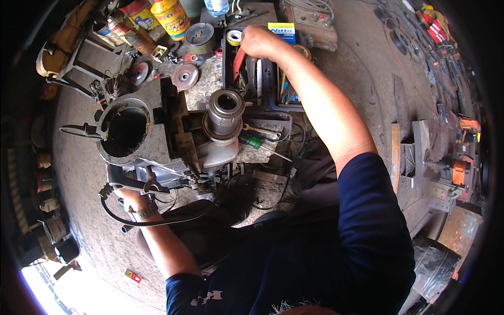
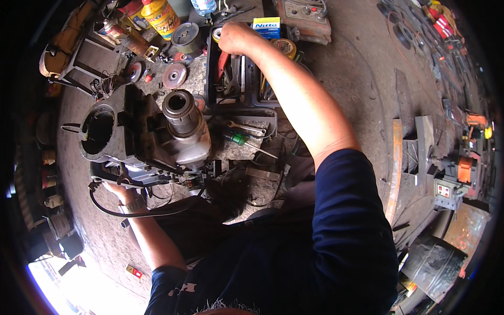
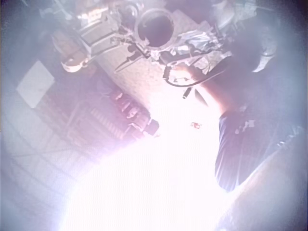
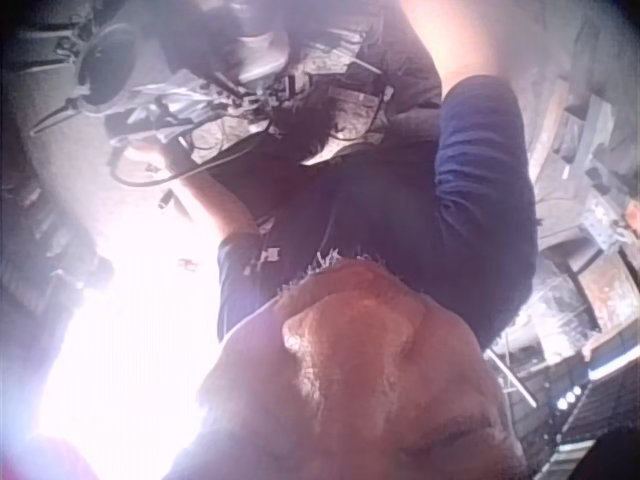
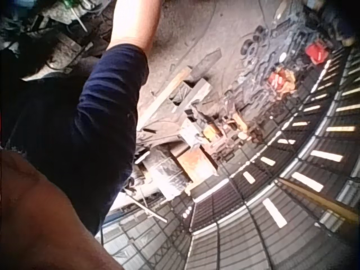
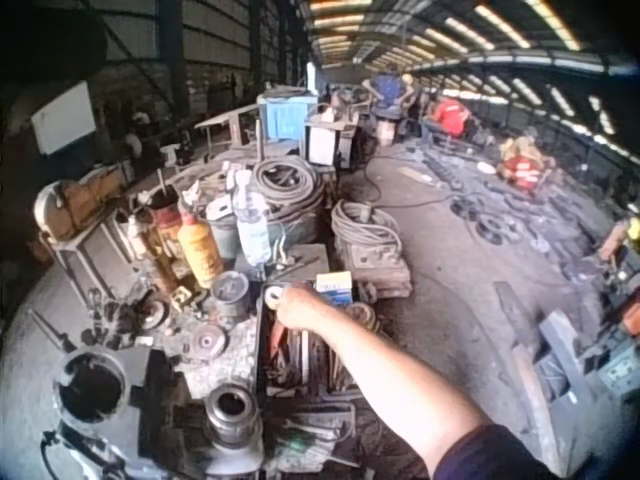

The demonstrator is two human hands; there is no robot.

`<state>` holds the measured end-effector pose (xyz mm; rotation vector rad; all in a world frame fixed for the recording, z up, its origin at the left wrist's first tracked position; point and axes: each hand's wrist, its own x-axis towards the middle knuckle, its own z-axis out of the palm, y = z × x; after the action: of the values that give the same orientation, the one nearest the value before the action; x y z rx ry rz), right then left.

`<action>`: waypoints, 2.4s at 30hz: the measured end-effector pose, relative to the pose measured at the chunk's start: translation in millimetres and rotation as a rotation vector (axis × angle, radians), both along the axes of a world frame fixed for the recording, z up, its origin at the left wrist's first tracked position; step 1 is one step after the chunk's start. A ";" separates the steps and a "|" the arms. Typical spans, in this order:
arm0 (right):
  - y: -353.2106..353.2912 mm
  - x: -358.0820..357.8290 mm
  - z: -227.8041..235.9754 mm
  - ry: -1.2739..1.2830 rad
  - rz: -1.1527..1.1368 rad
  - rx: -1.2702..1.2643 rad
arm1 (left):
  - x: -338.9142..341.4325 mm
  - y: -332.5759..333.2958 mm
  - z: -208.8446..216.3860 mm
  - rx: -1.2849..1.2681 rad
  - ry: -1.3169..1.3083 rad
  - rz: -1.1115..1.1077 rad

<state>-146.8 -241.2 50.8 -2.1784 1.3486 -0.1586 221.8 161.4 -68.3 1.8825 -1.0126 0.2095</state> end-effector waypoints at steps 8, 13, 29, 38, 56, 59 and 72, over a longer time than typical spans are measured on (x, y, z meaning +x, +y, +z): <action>21.1 6.2 -34.3 0.359 0.118 -0.256 | 8.5 0.0 -11.1 0.006 0.016 0.012; 3.3 22.3 -5.9 0.473 0.211 0.096 | 16.8 1.1 -15.0 -0.098 0.212 0.003; -10.8 4.0 3.3 0.568 0.278 -0.179 | 30.9 5.6 -23.8 0.099 0.015 0.028; 18.4 5.9 -20.0 0.710 0.317 -0.196 | -9.1 -21.5 14.6 0.207 -0.372 0.065; 56.9 9.1 -16.3 0.710 0.257 -0.473 | -71.1 -53.4 73.4 -0.177 0.184 0.019; 41.1 -6.7 -26.9 0.447 0.239 -0.553 | -79.9 -58.5 85.0 -0.168 0.246 -0.074; 109.4 -98.7 37.6 -1.199 -0.413 -0.139 | -57.6 -64.5 60.5 -0.078 -0.123 -0.005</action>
<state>-245.6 -131.8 88.5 -1.3432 0.9890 -1.4630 164.2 96.9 -7.8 1.8144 -1.0762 0.3604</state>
